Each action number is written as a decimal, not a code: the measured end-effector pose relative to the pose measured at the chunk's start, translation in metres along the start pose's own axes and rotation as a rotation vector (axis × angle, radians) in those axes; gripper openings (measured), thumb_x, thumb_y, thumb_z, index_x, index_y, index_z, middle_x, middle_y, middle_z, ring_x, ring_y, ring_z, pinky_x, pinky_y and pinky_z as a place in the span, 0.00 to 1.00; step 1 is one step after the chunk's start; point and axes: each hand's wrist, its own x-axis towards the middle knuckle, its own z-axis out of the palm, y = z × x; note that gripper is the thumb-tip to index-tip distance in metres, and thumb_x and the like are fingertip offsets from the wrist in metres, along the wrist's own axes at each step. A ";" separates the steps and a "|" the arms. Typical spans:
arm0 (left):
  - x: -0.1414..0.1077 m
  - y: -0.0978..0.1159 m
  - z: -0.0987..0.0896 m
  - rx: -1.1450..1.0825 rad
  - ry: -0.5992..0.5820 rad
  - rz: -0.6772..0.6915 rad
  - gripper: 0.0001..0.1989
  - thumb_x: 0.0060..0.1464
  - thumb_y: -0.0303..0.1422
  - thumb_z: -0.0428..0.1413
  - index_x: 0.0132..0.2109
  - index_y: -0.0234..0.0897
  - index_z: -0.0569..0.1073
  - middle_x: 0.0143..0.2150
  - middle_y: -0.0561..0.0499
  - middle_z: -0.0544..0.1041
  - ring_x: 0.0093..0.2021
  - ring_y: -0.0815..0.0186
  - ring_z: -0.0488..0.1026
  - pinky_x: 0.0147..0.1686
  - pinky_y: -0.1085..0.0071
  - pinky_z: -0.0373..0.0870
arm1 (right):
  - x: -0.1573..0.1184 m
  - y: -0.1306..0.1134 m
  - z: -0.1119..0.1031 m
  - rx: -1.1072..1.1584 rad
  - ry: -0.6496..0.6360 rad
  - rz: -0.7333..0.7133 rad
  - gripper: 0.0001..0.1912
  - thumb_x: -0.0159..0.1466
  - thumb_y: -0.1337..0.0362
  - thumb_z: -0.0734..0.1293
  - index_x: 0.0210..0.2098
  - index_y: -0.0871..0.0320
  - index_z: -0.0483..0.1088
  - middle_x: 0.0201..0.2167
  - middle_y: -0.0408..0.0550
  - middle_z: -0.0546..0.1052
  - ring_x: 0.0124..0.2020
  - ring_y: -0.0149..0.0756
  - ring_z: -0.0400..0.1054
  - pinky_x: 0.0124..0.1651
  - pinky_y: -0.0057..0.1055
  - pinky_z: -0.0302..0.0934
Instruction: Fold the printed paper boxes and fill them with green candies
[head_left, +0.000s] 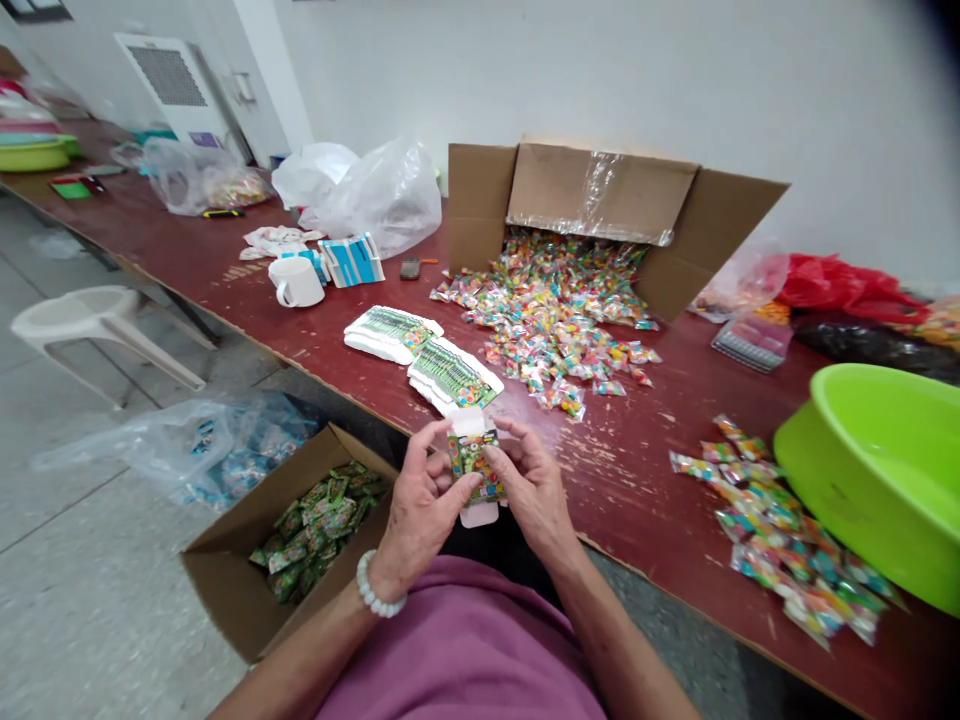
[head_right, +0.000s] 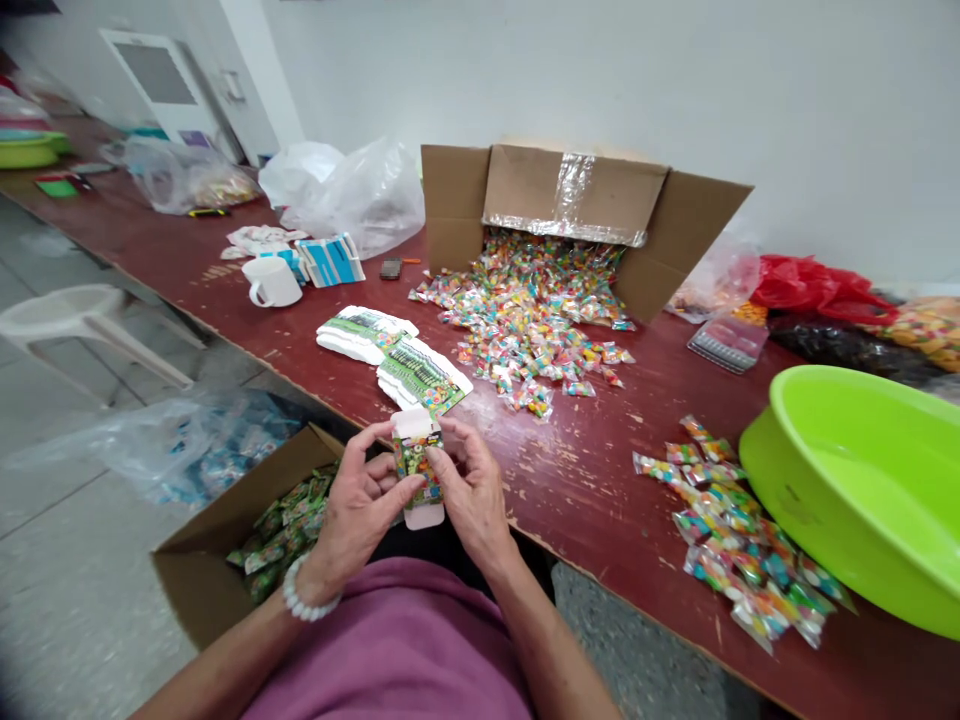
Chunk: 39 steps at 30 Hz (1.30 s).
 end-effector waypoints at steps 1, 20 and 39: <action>0.000 0.000 -0.001 0.025 0.000 0.004 0.34 0.52 0.34 0.65 0.63 0.43 0.60 0.50 0.46 0.80 0.43 0.62 0.80 0.44 0.68 0.76 | 0.000 0.001 0.000 0.006 -0.005 -0.014 0.21 0.63 0.54 0.70 0.54 0.50 0.70 0.39 0.45 0.80 0.37 0.37 0.74 0.38 0.31 0.68; 0.006 0.006 -0.016 -0.159 -0.155 -0.210 0.25 0.52 0.34 0.66 0.53 0.43 0.65 0.38 0.53 0.79 0.36 0.66 0.77 0.37 0.71 0.73 | 0.005 -0.007 -0.023 -0.161 -0.043 -0.070 0.08 0.60 0.57 0.74 0.33 0.55 0.78 0.33 0.47 0.81 0.34 0.37 0.73 0.39 0.33 0.67; 0.007 -0.008 -0.008 0.048 -0.212 -0.361 0.37 0.62 0.59 0.42 0.40 0.28 0.78 0.24 0.48 0.75 0.17 0.70 0.69 0.18 0.76 0.64 | 0.013 -0.016 -0.014 -0.129 -0.203 0.129 0.13 0.58 0.55 0.74 0.33 0.60 0.76 0.25 0.46 0.80 0.22 0.32 0.72 0.27 0.28 0.66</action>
